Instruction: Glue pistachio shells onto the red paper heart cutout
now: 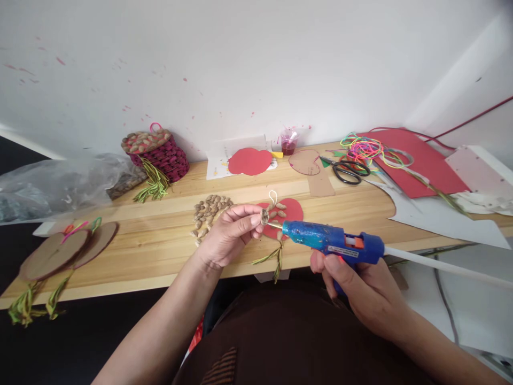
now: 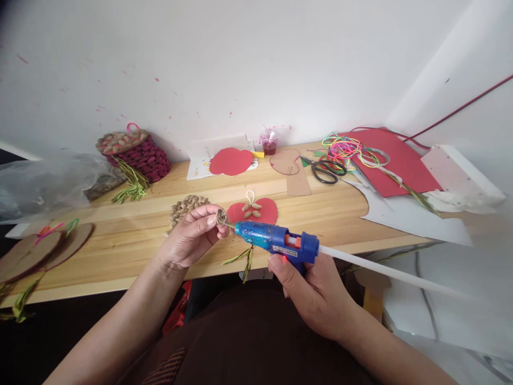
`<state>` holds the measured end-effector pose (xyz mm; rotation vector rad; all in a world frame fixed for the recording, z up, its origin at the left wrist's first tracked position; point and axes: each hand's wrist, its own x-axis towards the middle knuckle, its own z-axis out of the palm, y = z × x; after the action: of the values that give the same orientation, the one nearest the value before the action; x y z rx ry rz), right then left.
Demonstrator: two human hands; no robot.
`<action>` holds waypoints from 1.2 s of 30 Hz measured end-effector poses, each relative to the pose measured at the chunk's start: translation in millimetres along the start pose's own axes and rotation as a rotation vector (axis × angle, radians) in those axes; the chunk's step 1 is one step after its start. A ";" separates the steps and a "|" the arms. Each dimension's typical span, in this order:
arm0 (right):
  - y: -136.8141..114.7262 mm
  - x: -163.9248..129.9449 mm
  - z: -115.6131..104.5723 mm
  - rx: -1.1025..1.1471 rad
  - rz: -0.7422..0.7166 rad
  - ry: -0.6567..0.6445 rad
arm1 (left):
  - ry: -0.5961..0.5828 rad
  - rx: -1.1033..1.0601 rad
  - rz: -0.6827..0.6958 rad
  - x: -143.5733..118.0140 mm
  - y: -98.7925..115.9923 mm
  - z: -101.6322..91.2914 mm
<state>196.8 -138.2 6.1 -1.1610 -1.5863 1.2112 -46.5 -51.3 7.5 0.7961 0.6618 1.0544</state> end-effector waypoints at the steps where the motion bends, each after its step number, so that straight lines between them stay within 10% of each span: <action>1: 0.2 -0.2 -0.1 0.003 -0.001 -0.001 | -0.003 0.001 0.002 0.1 -0.3 -0.6; 25: 3.7 21.2 -2.0 0.071 0.105 0.162 | 0.022 0.068 0.030 8.9 4.1 -5.2; 36: 29.4 67.8 -12.0 0.608 0.309 0.408 | -0.243 0.816 0.190 48.2 17.4 -7.1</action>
<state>196.8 -66.5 -15.4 -1.1635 -0.6778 1.4081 -43.5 0.0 13.2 1.6930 0.8230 0.8202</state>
